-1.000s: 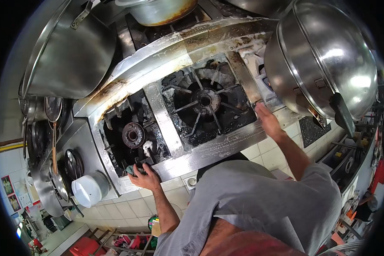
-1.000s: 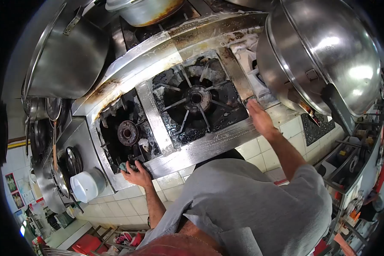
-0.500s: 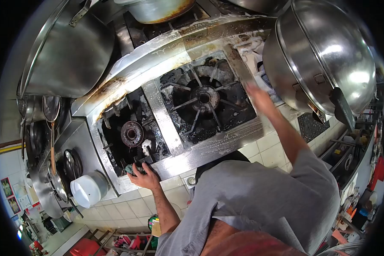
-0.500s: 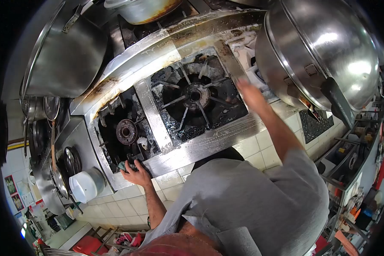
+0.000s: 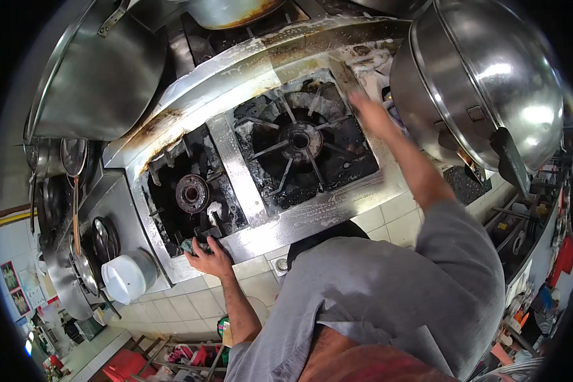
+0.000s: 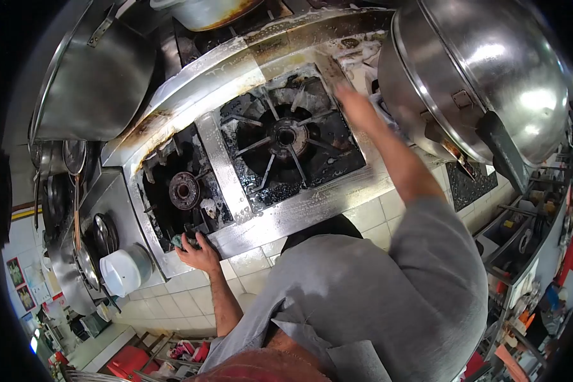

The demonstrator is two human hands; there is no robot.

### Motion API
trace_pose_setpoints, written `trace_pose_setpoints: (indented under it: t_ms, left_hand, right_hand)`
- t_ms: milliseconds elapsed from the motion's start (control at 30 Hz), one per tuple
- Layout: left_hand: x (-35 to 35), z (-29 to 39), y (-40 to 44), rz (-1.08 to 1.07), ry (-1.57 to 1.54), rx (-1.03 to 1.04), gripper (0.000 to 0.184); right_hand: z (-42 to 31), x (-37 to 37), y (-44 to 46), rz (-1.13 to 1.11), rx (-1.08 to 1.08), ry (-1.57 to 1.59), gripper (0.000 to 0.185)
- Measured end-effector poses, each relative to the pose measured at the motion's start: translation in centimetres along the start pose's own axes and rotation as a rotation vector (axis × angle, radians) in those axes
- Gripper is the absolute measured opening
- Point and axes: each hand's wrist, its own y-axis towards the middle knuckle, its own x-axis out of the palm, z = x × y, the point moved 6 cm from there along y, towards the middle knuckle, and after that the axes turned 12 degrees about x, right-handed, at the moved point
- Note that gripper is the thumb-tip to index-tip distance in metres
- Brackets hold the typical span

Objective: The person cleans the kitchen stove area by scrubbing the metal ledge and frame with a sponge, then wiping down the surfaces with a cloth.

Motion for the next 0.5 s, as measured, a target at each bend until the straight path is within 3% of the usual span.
trace_pose_setpoints:
  t_ms: [33, 67, 133, 233, 300, 367, 400, 500]
  left_hand:
    - [0.1, -0.1, 0.0, -0.005, 0.009, -0.017, 0.047]
    - [0.1, -0.2, 0.0, -0.009, 0.020, -0.037, 0.048]
    - [0.1, 0.1, 0.1, 0.000, 0.024, -0.044, 0.047]
    - [0.2, 0.0, 0.3, 0.011, 0.043, -0.046, 0.047]
    - [0.0, 0.0, 0.2, 0.015, 0.028, -0.031, 0.046]
    - [0.0, 0.0, -0.2, 0.018, 0.046, -0.039, 0.046]
    - [0.1, 0.0, 0.0, 0.023, 0.050, -0.036, 0.046]
    - [0.2, -0.6, 0.2, 0.023, 0.051, -0.041, 0.046]
  right_hand:
    - [1.0, 0.1, -5.9, 0.104, -0.225, -0.278, 0.036]
    - [2.4, 0.4, -10.2, -0.005, -0.048, -0.217, 0.040]
    - [3.8, 0.4, -17.2, -0.002, -0.140, -0.285, 0.042]
    - [3.7, 1.1, -11.5, 0.084, -0.195, -0.327, 0.040]
    - [-1.2, -1.0, -2.6, 0.089, 0.000, -0.001, 0.036]
    - [-1.2, 0.7, 7.1, 0.236, -0.253, -0.310, 0.035]
    - [-3.4, -0.6, 9.2, 0.189, -0.027, -0.255, 0.034]
    - [-5.3, -0.4, 13.0, 0.159, 0.007, -0.384, 0.029]
